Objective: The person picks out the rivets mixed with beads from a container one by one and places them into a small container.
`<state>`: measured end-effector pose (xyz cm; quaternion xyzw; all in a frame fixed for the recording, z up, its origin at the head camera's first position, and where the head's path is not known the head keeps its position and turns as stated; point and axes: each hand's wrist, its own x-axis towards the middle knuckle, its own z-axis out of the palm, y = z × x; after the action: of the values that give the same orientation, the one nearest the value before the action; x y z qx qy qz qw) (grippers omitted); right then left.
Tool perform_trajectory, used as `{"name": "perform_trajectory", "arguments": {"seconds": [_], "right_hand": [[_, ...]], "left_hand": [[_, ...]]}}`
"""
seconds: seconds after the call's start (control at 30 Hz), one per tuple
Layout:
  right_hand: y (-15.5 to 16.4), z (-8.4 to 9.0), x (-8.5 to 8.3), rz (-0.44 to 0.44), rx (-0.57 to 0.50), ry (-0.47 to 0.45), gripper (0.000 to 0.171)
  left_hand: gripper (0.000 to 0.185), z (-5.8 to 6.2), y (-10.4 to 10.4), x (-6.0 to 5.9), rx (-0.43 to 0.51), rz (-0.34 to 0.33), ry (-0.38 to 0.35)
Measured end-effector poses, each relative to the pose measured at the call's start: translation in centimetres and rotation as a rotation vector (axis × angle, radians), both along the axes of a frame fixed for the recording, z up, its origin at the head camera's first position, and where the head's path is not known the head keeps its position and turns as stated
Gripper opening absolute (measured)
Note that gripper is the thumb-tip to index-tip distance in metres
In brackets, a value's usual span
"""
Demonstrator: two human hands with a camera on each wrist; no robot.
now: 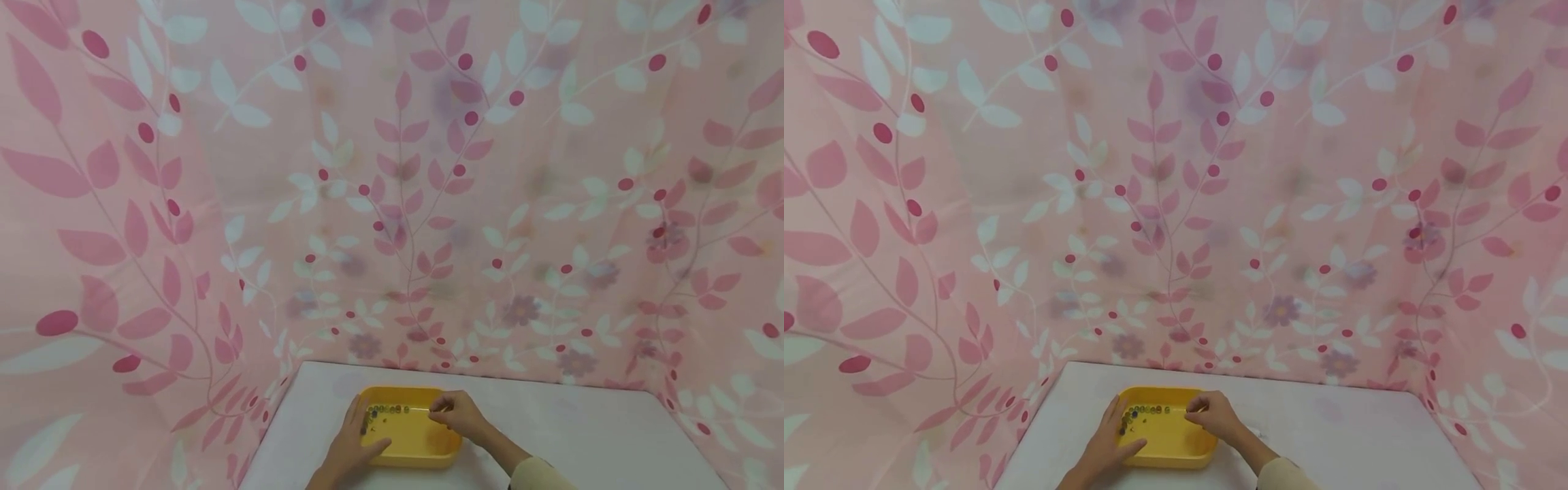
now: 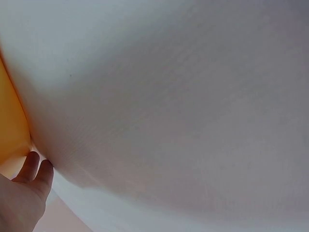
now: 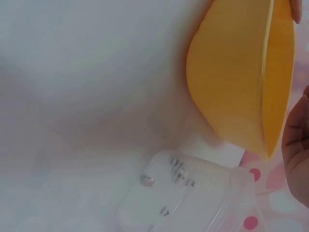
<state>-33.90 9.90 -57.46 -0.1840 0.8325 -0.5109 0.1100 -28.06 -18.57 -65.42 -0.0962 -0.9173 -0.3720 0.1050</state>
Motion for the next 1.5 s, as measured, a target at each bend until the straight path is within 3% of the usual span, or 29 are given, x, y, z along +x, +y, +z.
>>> {"name": "perform_trajectory", "arguments": {"seconds": [0.23,0.97,1.5], "right_hand": [[0.7,0.5,0.6,0.011,-0.006,0.004,0.018],[3.2,0.5,0.8,-0.047,0.030,-0.019,0.024],[4.8,0.9,0.9,-0.081,0.013,-0.024,0.022]], "left_hand": [[0.103,-0.3,0.1,-0.1,-0.007,0.002,-0.044],[0.104,0.2,0.5,0.0,-0.007,0.024,-0.057],[0.102,1.0,0.5,0.1,-0.017,0.031,-0.022]]}}
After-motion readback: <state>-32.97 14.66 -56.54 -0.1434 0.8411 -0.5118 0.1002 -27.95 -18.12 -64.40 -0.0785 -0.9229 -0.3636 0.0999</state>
